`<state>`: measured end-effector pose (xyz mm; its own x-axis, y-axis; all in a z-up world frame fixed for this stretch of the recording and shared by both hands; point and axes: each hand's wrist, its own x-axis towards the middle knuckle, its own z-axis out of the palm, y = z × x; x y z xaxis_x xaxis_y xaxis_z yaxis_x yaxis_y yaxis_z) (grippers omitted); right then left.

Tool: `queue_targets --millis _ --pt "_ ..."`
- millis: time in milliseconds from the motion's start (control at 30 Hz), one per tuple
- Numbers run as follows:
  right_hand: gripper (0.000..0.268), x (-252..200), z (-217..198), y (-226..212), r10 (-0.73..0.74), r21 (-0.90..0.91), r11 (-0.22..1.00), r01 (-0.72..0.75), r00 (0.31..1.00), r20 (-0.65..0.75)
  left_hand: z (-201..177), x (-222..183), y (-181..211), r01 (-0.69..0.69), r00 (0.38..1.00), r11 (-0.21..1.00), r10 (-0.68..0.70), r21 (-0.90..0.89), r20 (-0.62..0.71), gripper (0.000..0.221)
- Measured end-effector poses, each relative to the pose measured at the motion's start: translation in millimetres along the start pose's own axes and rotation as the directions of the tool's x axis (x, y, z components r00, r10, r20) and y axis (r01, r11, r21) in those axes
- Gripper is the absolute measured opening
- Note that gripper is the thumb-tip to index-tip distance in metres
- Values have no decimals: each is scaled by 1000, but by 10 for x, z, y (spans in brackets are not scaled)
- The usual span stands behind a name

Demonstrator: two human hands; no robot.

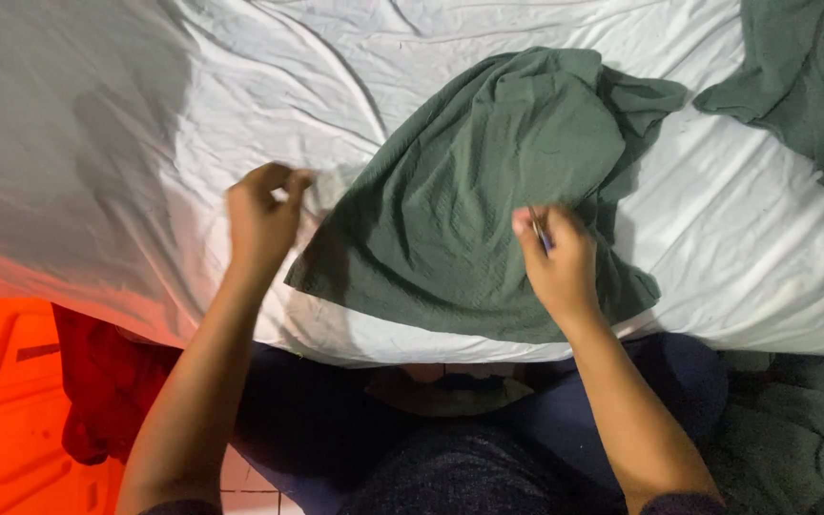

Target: Trimming loose threads and imperfections from a green garment using small snips.

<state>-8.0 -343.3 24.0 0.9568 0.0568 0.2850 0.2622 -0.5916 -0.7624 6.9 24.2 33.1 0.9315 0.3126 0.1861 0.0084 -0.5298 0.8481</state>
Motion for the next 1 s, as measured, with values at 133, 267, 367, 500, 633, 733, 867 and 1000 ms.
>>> queue_targets --millis 133,267,367,500,633,733,867,1000 --pt "12 573 79 135 -292 -216 946 242 926 -241 699 246 292 -389 921 905 384 171 60 13" --pt "42 853 77 277 3 -422 906 -35 997 -78 1342 554 410 -454 884 783 457 426 101 31" --pt "25 818 199 579 -34 -558 830 13 999 -28 1589 658 448 -410 908 769 397 490 137 36" --pt "17 826 272 872 -43 -451 892 -6 994 -98 1803 818 -133 -404 905 756 411 514 106 15" --pt "10 805 279 966 195 -53 975 -218 940 -278 1630 808 -208 -448 866 748 499 490 30 6" --pt "13 812 196 734 421 293 893 -341 862 -282 1473 788 -176 -437 873 777 488 454 5 6" --pt "16 744 5 571 583 583 725 -366 777 -238 1191 768 -76 -404 896 853 442 331 -47 7" --pt "10 423 -316 199 543 633 698 -336 824 -161 631 476 172 -447 893 860 446 247 64 7"
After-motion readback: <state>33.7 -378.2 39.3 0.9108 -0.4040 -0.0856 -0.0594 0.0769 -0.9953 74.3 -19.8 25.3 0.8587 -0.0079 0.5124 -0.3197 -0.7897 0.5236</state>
